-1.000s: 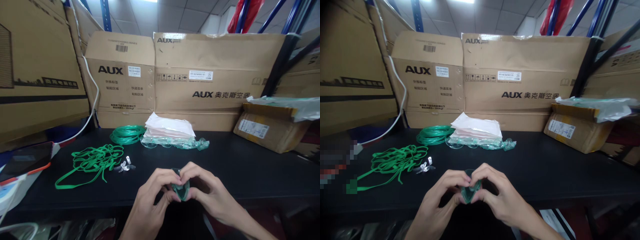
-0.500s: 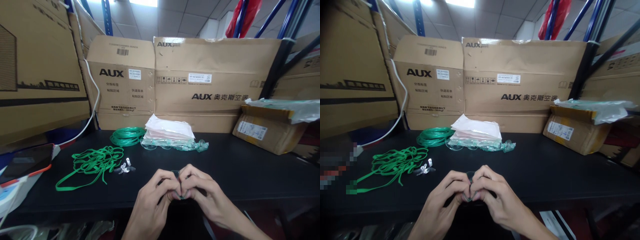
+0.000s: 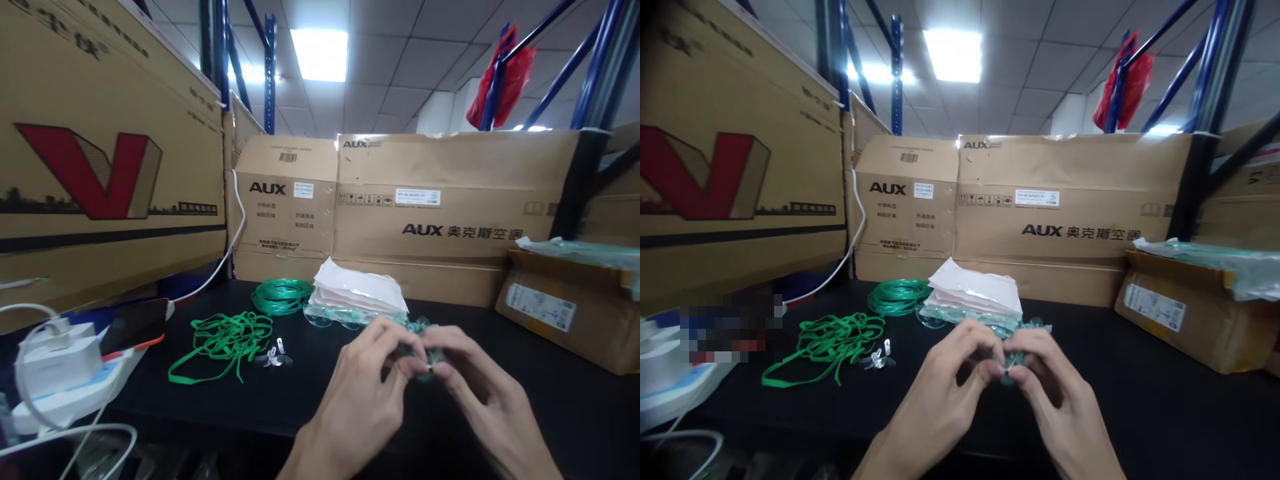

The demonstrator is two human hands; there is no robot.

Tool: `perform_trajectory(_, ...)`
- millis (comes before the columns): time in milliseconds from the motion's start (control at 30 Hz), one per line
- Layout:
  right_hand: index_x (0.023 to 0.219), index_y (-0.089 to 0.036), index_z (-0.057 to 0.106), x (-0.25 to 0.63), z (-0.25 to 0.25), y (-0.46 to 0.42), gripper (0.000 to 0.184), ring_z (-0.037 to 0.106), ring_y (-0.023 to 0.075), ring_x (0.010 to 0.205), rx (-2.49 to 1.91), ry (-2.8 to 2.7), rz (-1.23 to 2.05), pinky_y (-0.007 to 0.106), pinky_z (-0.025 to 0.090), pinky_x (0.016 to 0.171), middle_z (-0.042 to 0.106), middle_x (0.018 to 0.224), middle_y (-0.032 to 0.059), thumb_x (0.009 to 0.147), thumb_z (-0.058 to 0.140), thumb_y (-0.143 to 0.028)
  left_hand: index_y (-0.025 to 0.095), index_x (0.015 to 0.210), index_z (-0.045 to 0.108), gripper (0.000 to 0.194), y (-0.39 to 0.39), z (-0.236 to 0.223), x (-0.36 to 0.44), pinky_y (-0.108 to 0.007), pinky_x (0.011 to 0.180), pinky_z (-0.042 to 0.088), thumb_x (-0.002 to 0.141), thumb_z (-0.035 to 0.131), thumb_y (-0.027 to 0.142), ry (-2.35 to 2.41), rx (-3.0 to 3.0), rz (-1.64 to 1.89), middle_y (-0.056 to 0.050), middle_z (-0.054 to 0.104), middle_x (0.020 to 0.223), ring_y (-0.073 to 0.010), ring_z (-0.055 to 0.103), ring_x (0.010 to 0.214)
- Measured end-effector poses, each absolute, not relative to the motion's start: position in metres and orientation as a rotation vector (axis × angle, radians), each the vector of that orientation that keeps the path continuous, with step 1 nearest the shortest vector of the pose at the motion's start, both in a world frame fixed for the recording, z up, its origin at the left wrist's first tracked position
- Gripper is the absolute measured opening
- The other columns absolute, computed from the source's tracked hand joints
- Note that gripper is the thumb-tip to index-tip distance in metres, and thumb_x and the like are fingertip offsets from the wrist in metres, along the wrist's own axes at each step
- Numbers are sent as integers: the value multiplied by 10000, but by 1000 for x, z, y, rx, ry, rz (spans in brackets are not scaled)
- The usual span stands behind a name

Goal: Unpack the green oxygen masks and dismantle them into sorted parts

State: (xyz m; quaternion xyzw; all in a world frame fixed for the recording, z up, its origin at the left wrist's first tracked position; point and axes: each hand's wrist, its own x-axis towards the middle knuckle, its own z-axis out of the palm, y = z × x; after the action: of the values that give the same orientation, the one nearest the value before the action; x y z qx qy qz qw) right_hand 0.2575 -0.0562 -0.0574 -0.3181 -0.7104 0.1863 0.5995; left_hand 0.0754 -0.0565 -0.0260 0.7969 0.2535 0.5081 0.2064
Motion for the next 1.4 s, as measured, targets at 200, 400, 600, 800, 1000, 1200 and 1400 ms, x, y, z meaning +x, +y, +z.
perform_trajectory(200, 1499, -304, 446, 250, -83, -43, 505, 562, 286, 1362, -944, -1643, 102, 439, 530, 1087, 540, 1517, 83, 1007, 558, -322, 190, 1010, 645, 57, -40, -2, 82, -295, 783, 548, 990, 599, 216, 786, 2375, 1295, -50, 698, 1041, -165, 661, 816)
perform_trajectory(400, 1539, -262, 411, 240, -108, -34, 542, 600, 261, 1325, -896, -2076, -19, 403, 526, 1079, 585, 1490, 89, 1010, 502, -197, 200, 947, 718, 115, -37, -24, 32, -265, 709, 504, 984, 627, 260, 1023, 2587, 1018, -9, 707, 893, -165, 665, 764)
perform_trajectory(600, 1544, -320, 430, 233, -110, -41, 547, 555, 282, 1365, -947, -2310, -68, 418, 515, 1077, 535, 1537, 47, 1008, 533, -279, 220, 901, 735, 116, -51, -51, -23, -232, 757, 491, 971, 648, 250, 1208, 2531, 921, 9, 710, 934, -157, 686, 855)
perform_trajectory(800, 1535, -314, 448, 233, -108, -45, 501, 510, 283, 1405, -974, -2363, -76, 442, 480, 1116, 502, 1563, 39, 1036, 477, -277, 264, 967, 719, 246, -67, -52, -86, -283, 854, 491, 1029, 527, 405, 1487, 2530, 904, -11, 715, 1034, -199, 682, 967)
perform_trajectory(1000, 1543, -342, 428, 232, -111, -47, 522, 533, 306, 1385, -1001, -2334, -79, 480, 513, 1096, 525, 1546, 32, 1030, 508, -297, 283, 952, 746, 492, -60, -56, -144, -357, 802, 496, 971, 433, 661, 2027, 2445, 930, -54, 750, 1049, -303, 702, 962)
perform_trajectory(1200, 1540, -326, 436, 231, -108, -49, 507, 534, 308, 1386, -1021, -2346, -81, 484, 520, 1096, 539, 1533, 46, 1036, 492, -300, 282, 987, 739, 479, -44, -51, -135, -352, 774, 502, 973, 421, 639, 2138, 2386, 805, -43, 725, 1129, -288, 714, 919)
perform_trajectory(1400, 1537, -302, 440, 229, -107, -50, 487, 520, 302, 1399, -1037, -2385, -102, 501, 499, 1113, 532, 1537, 61, 1050, 453, -302, 218, 1027, 749, 444, -10, -35, -136, -369, 782, 517, 984, 390, 476, 2207, 2496, 815, -95, 701, 1083, -298, 688, 939)
